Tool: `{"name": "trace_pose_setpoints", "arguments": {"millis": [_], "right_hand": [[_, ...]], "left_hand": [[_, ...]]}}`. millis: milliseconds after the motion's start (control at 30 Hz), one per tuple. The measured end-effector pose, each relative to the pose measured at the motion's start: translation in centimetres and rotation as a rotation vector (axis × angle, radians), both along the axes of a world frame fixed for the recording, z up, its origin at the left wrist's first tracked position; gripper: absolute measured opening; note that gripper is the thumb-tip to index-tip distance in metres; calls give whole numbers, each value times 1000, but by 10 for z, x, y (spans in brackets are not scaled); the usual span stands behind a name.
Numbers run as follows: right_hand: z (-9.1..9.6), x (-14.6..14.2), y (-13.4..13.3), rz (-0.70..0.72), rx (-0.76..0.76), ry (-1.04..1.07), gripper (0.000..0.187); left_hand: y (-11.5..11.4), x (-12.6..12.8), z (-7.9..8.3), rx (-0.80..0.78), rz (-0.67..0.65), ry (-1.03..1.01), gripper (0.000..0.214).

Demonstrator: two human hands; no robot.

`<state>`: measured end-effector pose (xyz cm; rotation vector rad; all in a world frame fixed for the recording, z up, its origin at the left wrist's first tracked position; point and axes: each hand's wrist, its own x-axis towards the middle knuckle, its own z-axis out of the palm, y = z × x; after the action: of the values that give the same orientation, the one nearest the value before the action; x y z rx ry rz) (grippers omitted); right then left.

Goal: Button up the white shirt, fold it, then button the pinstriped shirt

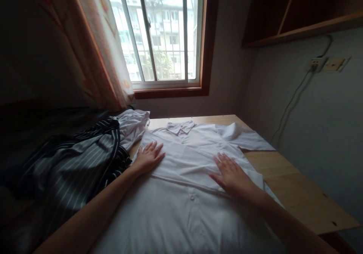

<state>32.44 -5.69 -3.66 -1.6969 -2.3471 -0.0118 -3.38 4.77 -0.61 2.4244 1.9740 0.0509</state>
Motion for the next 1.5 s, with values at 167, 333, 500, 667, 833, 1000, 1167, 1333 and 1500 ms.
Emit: {"name": "trace_pose_setpoints", "arguments": {"millis": [167,333,500,667,833,1000,1167,1333,1500], "right_hand": [[25,-84,26,231,49,61,57],[20,-140,61,159,-55,108,53],[10,-153,66,68,-96,132,54],[11,-150,60,57,-103,120,54],[11,-149,61,36,-76,121,49],[12,-148,61,37,-88,143,48],[9,-145,63,54,-84,183,50],[4,-139,69,83,-47,259,56],[6,-138,71,96,-39,256,46]], "left_hand": [[-1,0,1,16,-6,1,63],[-2,0,1,6,-1,7,63],[-1,0,0,16,-15,19,64],[-1,-1,-2,17,-11,5,63],[-1,-1,0,26,-15,-4,62],[-2,-1,1,39,-21,-7,59],[-1,-3,-2,60,-29,-9,60],[1,-5,-4,99,-58,-23,60],[1,-5,-3,104,-73,-26,59]]}}
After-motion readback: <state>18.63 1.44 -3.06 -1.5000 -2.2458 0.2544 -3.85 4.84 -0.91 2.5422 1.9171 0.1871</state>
